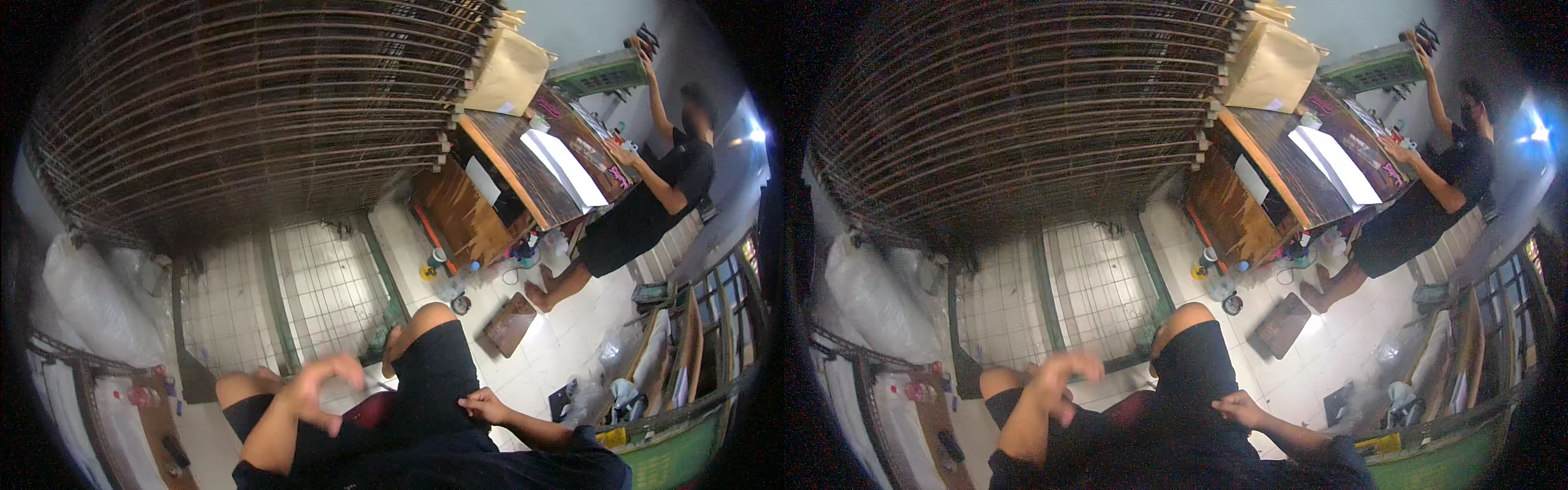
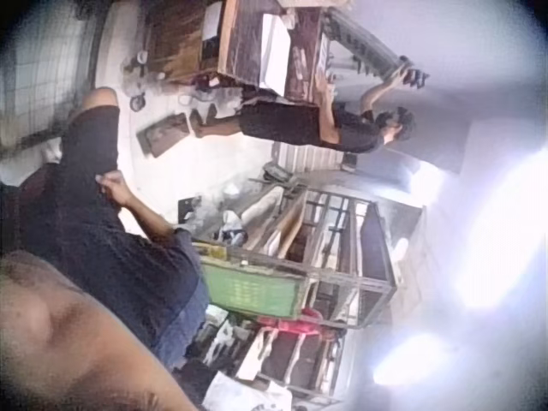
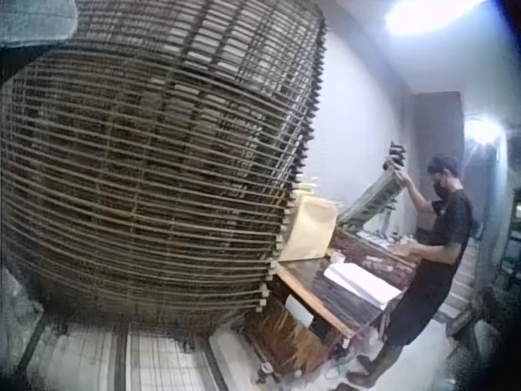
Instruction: The person receives sheets of circular stickers from another person and places them in a grid pattern on a low metal frame on the floor. The person continues to arrange multiple sticker sheets into rows and columns.
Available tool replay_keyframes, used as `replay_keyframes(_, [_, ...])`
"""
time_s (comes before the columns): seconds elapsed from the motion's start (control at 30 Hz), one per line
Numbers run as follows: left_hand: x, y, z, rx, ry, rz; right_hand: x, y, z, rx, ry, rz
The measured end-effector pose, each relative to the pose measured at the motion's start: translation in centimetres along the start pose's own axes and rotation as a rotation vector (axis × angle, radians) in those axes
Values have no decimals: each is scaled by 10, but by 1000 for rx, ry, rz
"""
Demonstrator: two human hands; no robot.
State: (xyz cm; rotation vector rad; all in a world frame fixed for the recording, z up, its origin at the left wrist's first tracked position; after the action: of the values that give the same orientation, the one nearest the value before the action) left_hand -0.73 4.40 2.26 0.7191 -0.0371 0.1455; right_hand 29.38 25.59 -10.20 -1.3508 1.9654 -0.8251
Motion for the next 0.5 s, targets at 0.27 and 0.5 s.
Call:
replay_keyframes(0.27, [111,45,134,439,-637,-768,-5,-3,3,58,63,-183])
replay_keyframes(0.5, [90,90,186,676,-104,-273,-162,4,-90,-595,73,243])
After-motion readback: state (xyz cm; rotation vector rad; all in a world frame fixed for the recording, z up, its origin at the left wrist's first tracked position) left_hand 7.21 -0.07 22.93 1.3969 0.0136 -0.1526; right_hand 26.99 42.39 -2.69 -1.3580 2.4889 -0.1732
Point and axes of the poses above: each hand's wrist, its own y-axis towards the middle knuckle, its own x-axis out of the palm, z = x × y, the point moved 5 cm from there along y, towards the middle knuckle, and after that the axes turned 14 degrees about x, right-handed, at the moved point
